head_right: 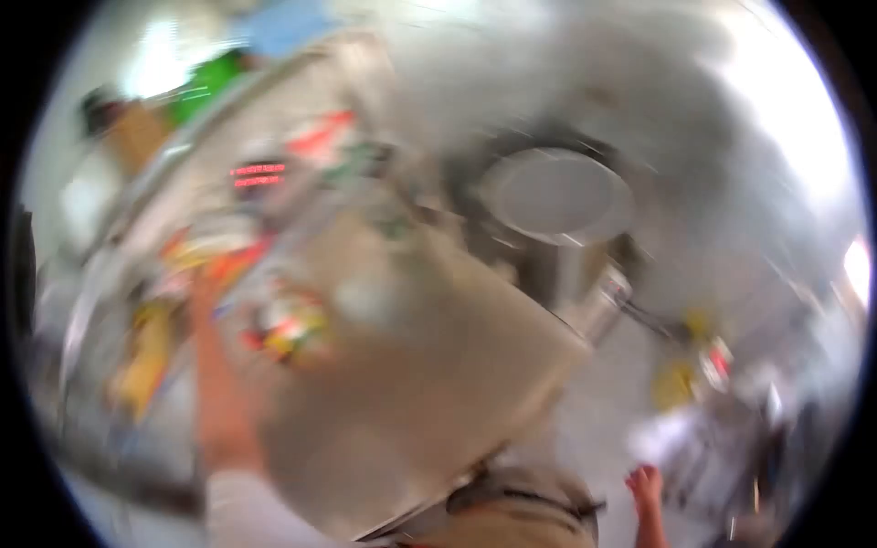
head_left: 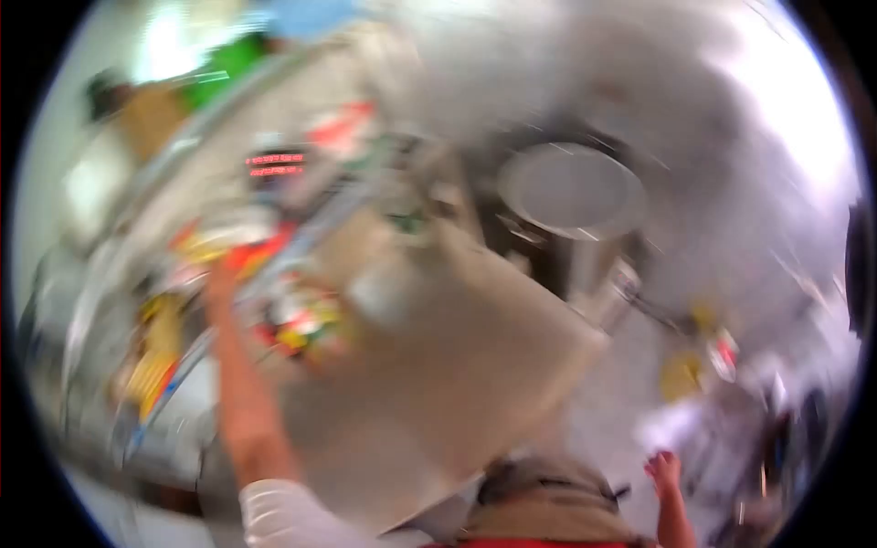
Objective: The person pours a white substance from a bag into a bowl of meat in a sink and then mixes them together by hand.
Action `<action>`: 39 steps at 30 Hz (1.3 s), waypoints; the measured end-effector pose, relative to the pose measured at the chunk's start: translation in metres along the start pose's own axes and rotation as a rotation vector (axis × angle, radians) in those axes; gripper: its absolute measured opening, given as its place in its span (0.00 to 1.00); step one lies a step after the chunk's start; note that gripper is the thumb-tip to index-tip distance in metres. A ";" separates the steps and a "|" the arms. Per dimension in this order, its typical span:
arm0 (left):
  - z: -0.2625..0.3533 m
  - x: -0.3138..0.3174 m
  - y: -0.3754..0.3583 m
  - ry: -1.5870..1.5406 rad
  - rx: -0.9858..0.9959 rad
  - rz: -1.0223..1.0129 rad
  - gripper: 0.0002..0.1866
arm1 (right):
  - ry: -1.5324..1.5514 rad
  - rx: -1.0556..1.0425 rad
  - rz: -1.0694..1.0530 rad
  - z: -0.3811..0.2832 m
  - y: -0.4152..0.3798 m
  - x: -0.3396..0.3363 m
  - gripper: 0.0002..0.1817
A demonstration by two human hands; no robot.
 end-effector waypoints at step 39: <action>0.572 -0.492 -0.653 -1.450 1.777 -0.324 0.09 | 0.332 -0.142 0.412 0.149 -0.372 -0.211 0.40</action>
Point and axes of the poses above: each hand's wrist, its own y-axis towards the middle knuckle, its own x-axis out of the palm, z = x × y, the point moved 8 cm from there along y, towards the middle knuckle, and after that the axes turned 4 degrees about -z, right-handed, at the moved point
